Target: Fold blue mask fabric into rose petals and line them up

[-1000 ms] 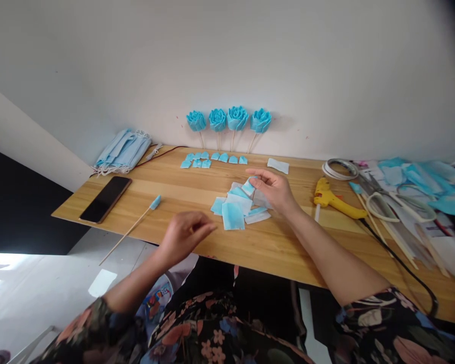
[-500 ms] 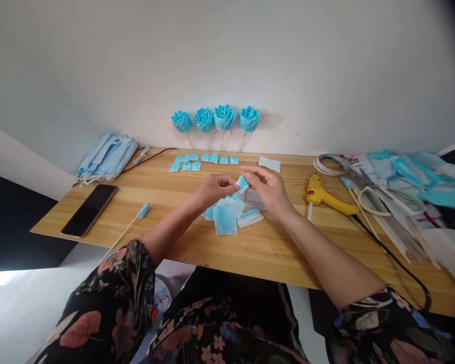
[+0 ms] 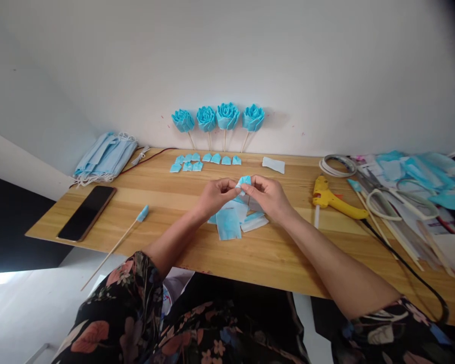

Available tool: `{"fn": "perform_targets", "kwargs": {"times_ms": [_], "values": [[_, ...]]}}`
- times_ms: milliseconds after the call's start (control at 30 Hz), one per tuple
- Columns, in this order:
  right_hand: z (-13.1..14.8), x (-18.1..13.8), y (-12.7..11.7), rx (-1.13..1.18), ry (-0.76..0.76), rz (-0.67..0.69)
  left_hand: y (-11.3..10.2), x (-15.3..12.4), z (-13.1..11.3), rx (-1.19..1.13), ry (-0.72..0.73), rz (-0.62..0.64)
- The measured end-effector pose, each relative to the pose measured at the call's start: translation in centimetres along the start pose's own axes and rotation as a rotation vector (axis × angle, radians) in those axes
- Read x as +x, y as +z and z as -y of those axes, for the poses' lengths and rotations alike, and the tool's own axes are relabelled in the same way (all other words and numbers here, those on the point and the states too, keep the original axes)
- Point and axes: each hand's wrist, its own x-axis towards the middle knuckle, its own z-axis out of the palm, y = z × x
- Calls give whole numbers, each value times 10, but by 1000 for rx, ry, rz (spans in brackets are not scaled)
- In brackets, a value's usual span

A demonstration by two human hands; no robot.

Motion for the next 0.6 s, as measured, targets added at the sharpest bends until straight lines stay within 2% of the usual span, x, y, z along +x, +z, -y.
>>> {"fn": "perform_targets", "kwargs": {"times_ms": [267,600], "values": [[-2,4,-8,173,36,-22,-3,-2,2,-37,-16,-3],[1,3,-5,169,95,-55,1,-5,0,98,-20,1]]}}
